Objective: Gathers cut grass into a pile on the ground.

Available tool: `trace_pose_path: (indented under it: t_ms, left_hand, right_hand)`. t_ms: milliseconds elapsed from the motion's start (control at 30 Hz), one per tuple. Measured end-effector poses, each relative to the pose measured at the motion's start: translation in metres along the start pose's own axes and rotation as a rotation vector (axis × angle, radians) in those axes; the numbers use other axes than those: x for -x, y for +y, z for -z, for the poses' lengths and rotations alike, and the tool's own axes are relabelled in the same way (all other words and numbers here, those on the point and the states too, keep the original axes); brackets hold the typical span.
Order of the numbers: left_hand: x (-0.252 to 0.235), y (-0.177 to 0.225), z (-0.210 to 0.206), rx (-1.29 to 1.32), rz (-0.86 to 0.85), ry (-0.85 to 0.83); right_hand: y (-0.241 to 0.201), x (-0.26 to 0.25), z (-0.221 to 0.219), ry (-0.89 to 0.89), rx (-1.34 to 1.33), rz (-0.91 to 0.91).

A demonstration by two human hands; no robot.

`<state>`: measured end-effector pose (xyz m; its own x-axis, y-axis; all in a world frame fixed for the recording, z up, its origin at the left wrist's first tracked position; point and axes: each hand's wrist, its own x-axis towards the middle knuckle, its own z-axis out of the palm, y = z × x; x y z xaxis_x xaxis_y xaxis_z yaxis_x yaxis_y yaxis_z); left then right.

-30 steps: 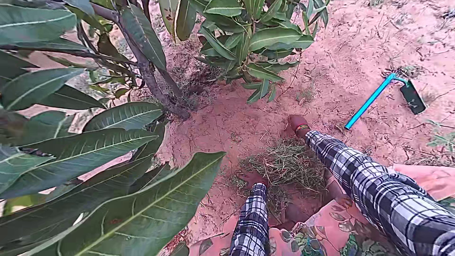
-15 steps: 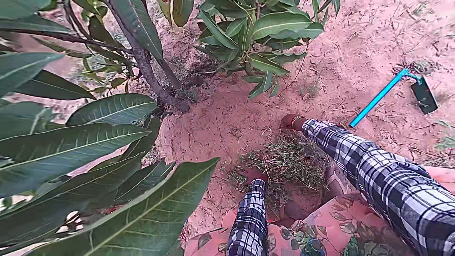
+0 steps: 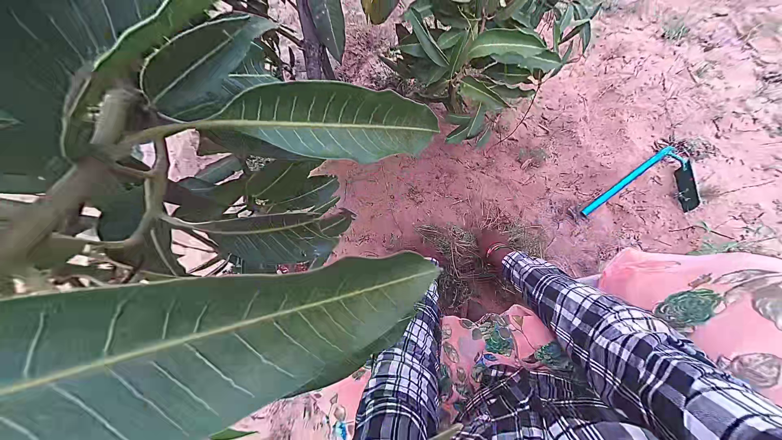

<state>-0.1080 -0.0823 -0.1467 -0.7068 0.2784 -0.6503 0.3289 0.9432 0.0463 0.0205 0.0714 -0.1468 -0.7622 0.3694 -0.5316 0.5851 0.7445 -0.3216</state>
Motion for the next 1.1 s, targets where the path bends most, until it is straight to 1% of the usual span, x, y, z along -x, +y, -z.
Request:
trace_pose_path:
  t_ms: [33, 67, 100, 133, 167, 200, 233, 300, 400, 433, 467, 500, 533, 567, 600, 667, 700, 733, 800, 833, 867, 933, 967, 1000, 1033, 1067, 1100]
  left_hand:
    - [0.020, 0.003, 0.019, 0.022, -0.036, -0.057]
    - [0.038, 0.004, 0.032, 0.080, -0.088, -0.019]
    - [0.056, 0.005, 0.041, 0.127, -0.149, 0.065]
    - [0.083, 0.009, 0.060, 0.143, -0.186, 0.097]
    - [0.115, 0.019, 0.096, 0.116, -0.169, 0.007]
    - [0.138, 0.025, 0.121, 0.126, -0.180, 0.030]
    - [0.151, 0.025, 0.138, 0.177, -0.214, 0.106]
    - [0.157, 0.009, 0.155, 0.290, -0.297, 0.293]
    - [0.161, -0.023, 0.174, 0.444, -0.363, 0.492]
    - [0.164, -0.031, 0.176, 0.495, -0.379, 0.537]
    - [0.167, -0.039, 0.175, 0.538, -0.383, 0.557]
    - [0.170, -0.044, 0.169, 0.563, -0.360, 0.551]
    - [0.173, -0.046, 0.161, 0.566, -0.292, 0.519]
    - [0.176, -0.047, 0.153, 0.533, -0.210, 0.434]
    - [0.176, -0.048, 0.149, 0.438, -0.160, 0.291]
    - [0.171, -0.044, 0.142, 0.185, -0.166, -0.035]
    - [0.169, -0.040, 0.138, 0.103, -0.192, -0.144]
    - [0.168, -0.037, 0.134, 0.094, -0.212, -0.201]
    - [0.167, -0.034, 0.133, 0.166, -0.215, -0.189]
    - [0.166, -0.032, 0.136, 0.221, -0.204, -0.150]
    - [0.166, -0.031, 0.138, 0.271, -0.197, -0.113]
    - [0.164, -0.030, 0.139, 0.314, -0.216, -0.064]
    - [0.162, -0.030, 0.139, 0.312, -0.216, -0.063]
    - [0.161, -0.030, 0.139, 0.300, -0.208, -0.075]
    - [0.160, -0.030, 0.139, 0.285, -0.203, -0.097]
    - [0.158, -0.030, 0.138, 0.264, -0.198, -0.120]
    - [0.157, -0.029, 0.137, 0.249, -0.205, -0.135]
  right_hand:
    - [-0.009, 0.002, 0.000, -0.035, -0.041, -0.090]
    - [-0.012, 0.004, 0.003, -0.022, -0.060, -0.121]
    - [-0.012, 0.007, 0.011, 0.003, -0.065, -0.115]
    - [-0.010, 0.009, 0.021, 0.034, -0.079, -0.092]
    - [-0.008, 0.009, 0.036, 0.085, -0.108, -0.061]
    - [-0.009, 0.010, 0.058, 0.116, -0.131, -0.046]
    - [-0.011, 0.009, 0.080, 0.142, -0.151, -0.051]
    - [-0.017, 0.006, 0.114, 0.242, -0.230, -0.068]
    - [-0.039, 0.017, 0.150, 0.456, -0.417, -0.081]
    - [-0.047, 0.020, 0.154, 0.513, -0.477, -0.047]
    - [-0.054, 0.020, 0.155, 0.531, -0.511, 0.021]
    - [-0.059, 0.020, 0.153, 0.486, -0.501, 0.116]
    - [-0.060, 0.015, 0.148, 0.412, -0.447, 0.213]
    - [-0.060, 0.007, 0.142, 0.352, -0.371, 0.284]
    - [-0.057, 0.000, 0.138, 0.310, -0.335, 0.316]
    - [-0.039, -0.005, 0.131, 0.264, -0.424, 0.287]
    - [-0.023, -0.007, 0.129, 0.284, -0.511, 0.241]
    - [-0.004, -0.009, 0.124, 0.336, -0.617, 0.173]
    - [0.039, -0.015, 0.111, 0.475, -0.736, -0.039]
    - [0.063, -0.017, 0.101, 0.520, -0.741, -0.168]
    - [0.087, -0.014, 0.087, 0.520, -0.725, -0.289]
    - [0.126, 0.004, 0.047, 0.401, -0.657, -0.498]
    - [0.136, 0.017, 0.027, 0.304, -0.587, -0.548]
    - [0.139, 0.030, 0.012, 0.194, -0.507, -0.555]
    - [0.138, 0.035, -0.001, 0.124, -0.478, -0.549]
    - [0.138, 0.028, -0.014, 0.102, -0.501, -0.562]
    - [0.134, 0.013, -0.023, 0.137, -0.594, -0.582]
